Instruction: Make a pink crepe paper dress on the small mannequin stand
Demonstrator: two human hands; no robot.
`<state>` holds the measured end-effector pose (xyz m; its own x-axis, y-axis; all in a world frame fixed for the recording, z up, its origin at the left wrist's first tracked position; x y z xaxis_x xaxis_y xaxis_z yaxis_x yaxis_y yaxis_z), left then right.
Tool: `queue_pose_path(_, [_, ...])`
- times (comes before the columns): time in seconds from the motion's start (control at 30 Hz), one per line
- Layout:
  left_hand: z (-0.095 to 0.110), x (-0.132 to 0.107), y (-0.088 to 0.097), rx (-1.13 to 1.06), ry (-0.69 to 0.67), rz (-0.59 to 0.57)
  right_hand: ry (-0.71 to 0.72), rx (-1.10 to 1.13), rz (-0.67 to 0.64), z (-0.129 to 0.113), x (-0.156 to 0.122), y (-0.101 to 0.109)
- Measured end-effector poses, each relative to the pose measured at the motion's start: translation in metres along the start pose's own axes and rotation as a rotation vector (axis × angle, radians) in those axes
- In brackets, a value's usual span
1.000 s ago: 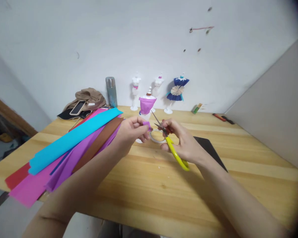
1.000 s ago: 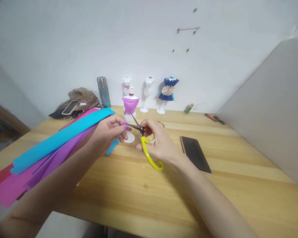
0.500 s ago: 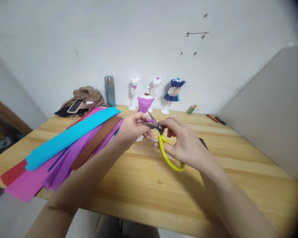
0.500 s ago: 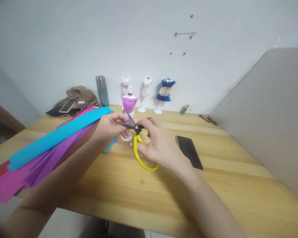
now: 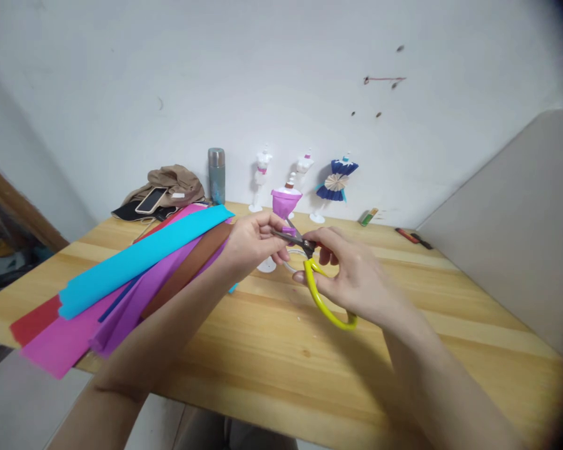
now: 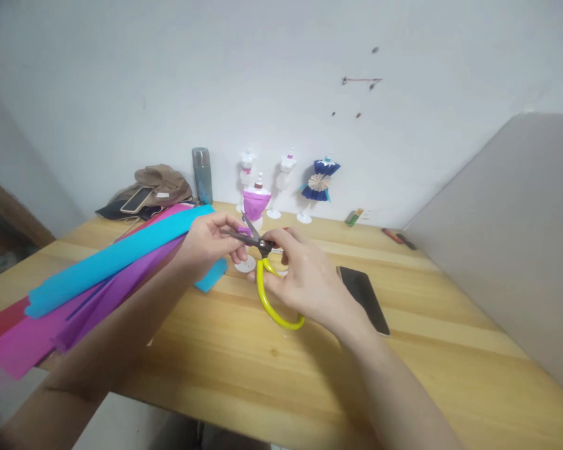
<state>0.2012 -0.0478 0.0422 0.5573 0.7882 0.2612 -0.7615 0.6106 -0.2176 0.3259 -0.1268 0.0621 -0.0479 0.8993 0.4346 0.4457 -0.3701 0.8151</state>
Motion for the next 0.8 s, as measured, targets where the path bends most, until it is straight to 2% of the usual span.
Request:
queue_pose_path(0.27, [0.001, 0.002, 0.007, 0.029, -0.013, -0.011, 0.018, 0.027, 0.009, -0.003, 0.005, -0.005])
queue_pose_path(0.8, [0.0, 0.004, 0.011, 0.085, -0.026, -0.017, -0.009, 0.071, -0.081, 0.003, 0.008, -0.014])
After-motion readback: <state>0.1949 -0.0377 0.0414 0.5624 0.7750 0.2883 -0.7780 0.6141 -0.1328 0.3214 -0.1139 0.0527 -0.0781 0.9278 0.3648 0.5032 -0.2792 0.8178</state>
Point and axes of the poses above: each hand's wrist, its own x-axis towards the middle knuckle, its own y-axis out of the back of the hand, z = x × y, the point moved 8 cm from there along x, towards the middle knuckle, and after that the axes turned 6 degrees about -x, right-handed, at the moved point
